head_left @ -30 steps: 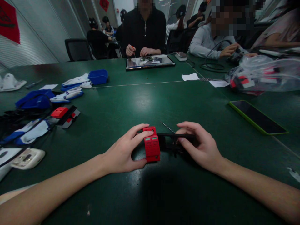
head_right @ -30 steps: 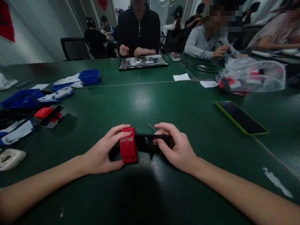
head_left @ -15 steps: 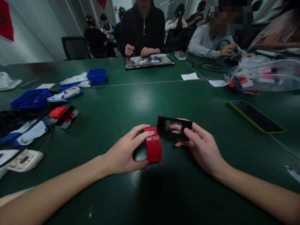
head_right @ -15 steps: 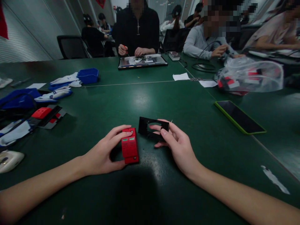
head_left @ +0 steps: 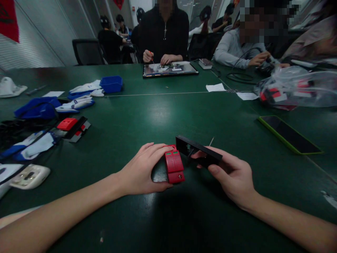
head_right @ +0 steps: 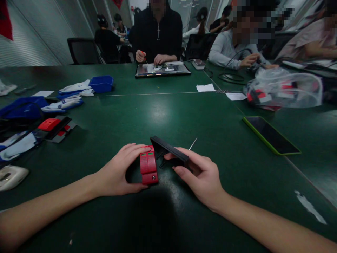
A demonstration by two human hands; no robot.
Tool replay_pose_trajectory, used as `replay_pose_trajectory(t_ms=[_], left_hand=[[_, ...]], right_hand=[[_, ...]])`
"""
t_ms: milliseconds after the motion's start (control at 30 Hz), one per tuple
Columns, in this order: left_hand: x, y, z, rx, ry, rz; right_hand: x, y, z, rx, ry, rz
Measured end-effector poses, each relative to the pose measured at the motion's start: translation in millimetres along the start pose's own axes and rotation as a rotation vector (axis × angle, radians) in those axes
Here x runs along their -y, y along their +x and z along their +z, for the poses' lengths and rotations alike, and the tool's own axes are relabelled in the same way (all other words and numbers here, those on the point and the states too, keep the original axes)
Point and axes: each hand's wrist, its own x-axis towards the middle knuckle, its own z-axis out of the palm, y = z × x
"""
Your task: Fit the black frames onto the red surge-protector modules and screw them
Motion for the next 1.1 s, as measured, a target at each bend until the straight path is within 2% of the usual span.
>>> replay_pose_trajectory(t_ms=[233, 367, 467, 600, 733, 933, 1100], left_hand=[[-2.2, 2.1, -1.6, 0.033, 0.03, -0.039], [0.0, 1.4, 0.5, 0.026, 0.027, -0.029], [1.5, 0.6, 2.3, 0.015, 0.031, -0.015], [0.1, 1.2, 2.6, -0.009, 0.027, -0.008], [-0.9, 1.2, 4.0, -0.055, 0.045, 0.004], [5.0, -1.7, 11.6, -0.132, 0.076, 0.021], [7.8, -1.2, 11.0, -0.088, 0.07, 0.008]], right_hand=[[6.0, 2.9, 0.0, 0.047, -0.19, -0.162], [12.6, 9.0, -1.7, 0.083, -0.302, -0.346], [19.3, 12.2, -4.9, 0.162, -0.393, -0.484], [21.0, 9.5, -5.7, 0.282, -0.546, -0.579], [14.0, 2.6, 2.9, 0.307, -0.694, -0.699], [12.2, -0.7, 20.2, 0.332, -0.957, -0.691], [8.9, -3.0, 24.4, 0.345, -0.957, -0.653]])
